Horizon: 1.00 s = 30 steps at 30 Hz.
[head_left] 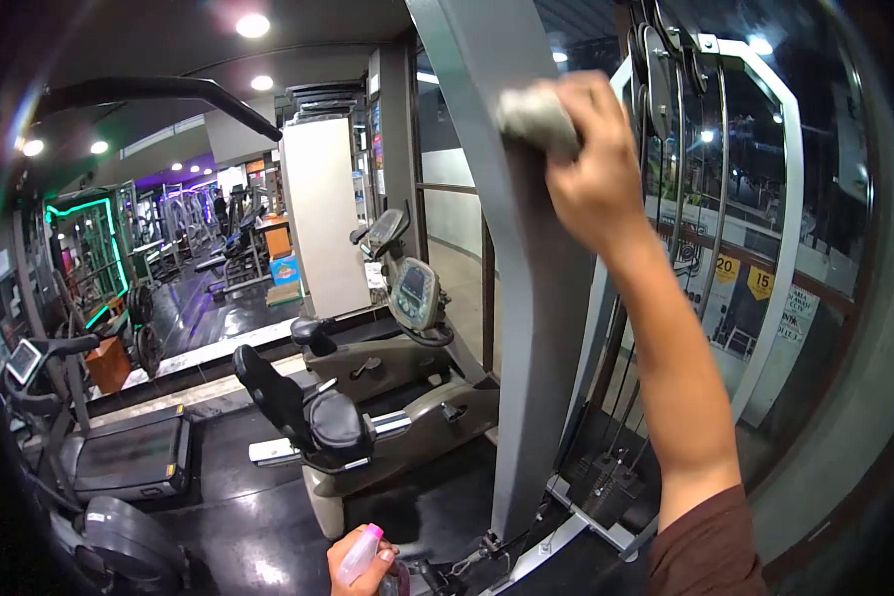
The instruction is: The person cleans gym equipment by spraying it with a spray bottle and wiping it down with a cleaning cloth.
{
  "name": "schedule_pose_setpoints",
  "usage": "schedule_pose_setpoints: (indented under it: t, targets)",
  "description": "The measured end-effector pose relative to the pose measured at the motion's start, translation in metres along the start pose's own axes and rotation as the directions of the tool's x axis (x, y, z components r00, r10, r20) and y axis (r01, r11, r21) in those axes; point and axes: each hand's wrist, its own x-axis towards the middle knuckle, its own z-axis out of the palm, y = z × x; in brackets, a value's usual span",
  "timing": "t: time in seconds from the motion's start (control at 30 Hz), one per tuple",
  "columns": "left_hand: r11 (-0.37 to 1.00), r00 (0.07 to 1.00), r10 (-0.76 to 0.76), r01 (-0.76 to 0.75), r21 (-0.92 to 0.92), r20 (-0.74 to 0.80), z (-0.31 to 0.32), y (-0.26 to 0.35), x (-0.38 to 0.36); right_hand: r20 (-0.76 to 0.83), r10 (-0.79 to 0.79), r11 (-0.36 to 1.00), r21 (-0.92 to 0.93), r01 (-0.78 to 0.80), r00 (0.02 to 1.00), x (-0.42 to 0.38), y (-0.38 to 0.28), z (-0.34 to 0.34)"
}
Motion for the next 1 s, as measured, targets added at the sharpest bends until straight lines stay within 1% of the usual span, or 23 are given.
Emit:
schedule_pose_setpoints:
  t: [0.07,0.1,0.17,0.23,0.27,0.3,0.37,0.4,0.43,0.5,0.53,0.57,0.63,0.67,0.7,0.73,0.77,0.8,0.83,0.87,0.9,0.93,1.0]
  targets:
    - [0.999,0.998,0.034,-0.035,-0.039,-0.045,0.005,-0.002,-0.002,0.132,0.152,0.988,0.001,-0.153,0.980,-0.064,-0.012,-0.020]
    - [0.998,0.999,0.052,-0.052,0.019,-0.016,0.003,0.003,-0.001,0.178,0.148,0.989,-0.029,-0.145,0.973,-0.098,-0.020,-0.032]
    - [0.986,0.995,0.092,-0.097,0.132,0.041,-0.001,0.011,0.003,0.210,0.099,0.995,-0.029,-0.095,0.973,-0.165,-0.033,-0.045]
    - [0.973,0.991,0.132,-0.133,0.189,0.017,0.002,0.010,0.003,0.172,0.137,0.990,0.016,-0.142,0.976,-0.203,-0.042,-0.047]
    - [0.964,0.989,0.150,-0.148,0.220,0.010,0.003,0.010,0.003,0.145,0.139,0.989,0.019,-0.143,0.980,-0.201,-0.040,-0.045]
    - [0.968,0.989,0.145,-0.145,0.205,0.015,0.003,0.015,0.002,0.117,0.146,0.989,0.022,-0.149,0.982,-0.196,-0.040,-0.041]
    - [0.973,0.989,0.145,-0.147,0.178,0.027,0.001,0.024,0.004,0.081,0.150,0.988,0.021,-0.152,0.985,-0.171,-0.035,-0.034]
    - [0.980,0.990,0.136,-0.138,0.142,0.021,0.004,0.021,0.003,0.044,0.119,0.992,0.027,-0.121,0.992,-0.146,-0.032,-0.028]
    - [0.969,0.983,0.183,-0.183,0.164,0.018,0.006,0.019,0.005,0.022,0.063,0.998,0.020,-0.064,0.998,-0.115,-0.028,-0.022]
    - [0.943,0.965,0.260,-0.260,0.208,0.029,0.010,0.032,0.013,-0.095,-0.065,0.997,0.029,0.068,0.993,-0.048,-0.013,-0.001]
    - [0.892,0.921,0.389,-0.385,0.239,0.031,0.007,0.048,0.021,-0.133,-0.121,0.993,-0.026,0.119,0.984,-0.011,-0.003,0.009]
    - [0.891,0.920,0.389,-0.386,0.238,0.037,0.008,0.054,0.026,-0.187,-0.176,0.984,-0.034,0.173,0.966,0.026,0.006,0.019]
    - [0.893,0.922,0.384,-0.384,0.236,0.047,0.008,0.062,0.031,-0.291,-0.219,0.975,-0.111,0.194,0.932,0.088,0.011,0.035]
    - [0.876,0.892,0.452,-0.444,0.187,0.002,0.008,0.065,0.036,-0.263,-0.169,0.986,-0.046,0.162,0.950,0.107,0.004,0.034]
    - [0.883,0.900,0.436,-0.429,0.189,0.004,0.007,0.063,0.036,-0.232,-0.119,0.992,0.018,0.126,0.965,0.117,-0.001,0.033]
    - [0.890,0.907,0.421,-0.414,0.191,0.007,0.007,0.060,0.034,-0.225,-0.128,0.992,-0.045,0.120,0.966,0.119,0.000,0.036]
    - [0.897,0.914,0.406,-0.400,0.191,0.009,0.007,0.056,0.030,-0.237,-0.151,0.989,-0.038,0.146,0.960,0.113,0.001,0.037]
    - [0.943,0.958,0.276,-0.285,0.173,0.074,0.006,0.048,0.023,-0.246,-0.173,0.985,-0.030,0.171,0.954,0.099,0.004,0.039]
    - [0.970,0.977,0.206,-0.212,0.121,0.053,0.005,0.043,0.016,-0.254,-0.192,0.981,-0.024,0.193,0.948,0.081,0.006,0.040]
    - [0.988,0.990,0.136,-0.138,0.068,0.036,0.004,0.040,0.009,-0.265,-0.246,0.969,-0.074,0.234,0.932,0.059,0.007,0.035]
    - [0.998,0.998,0.063,-0.064,0.014,0.023,0.002,0.038,0.004,-0.198,-0.235,0.972,-0.074,0.224,0.952,0.032,0.005,0.027]
    - [0.995,0.996,0.081,-0.082,-0.050,-0.022,-0.002,0.037,0.000,-0.150,-0.186,0.982,-0.050,0.180,0.971,0.000,-0.002,0.017]
    - [0.992,0.996,0.086,-0.086,0.093,0.009,-0.014,0.033,-0.003,-0.118,-0.056,0.997,-0.056,0.050,0.991,-0.079,-0.017,0.003]
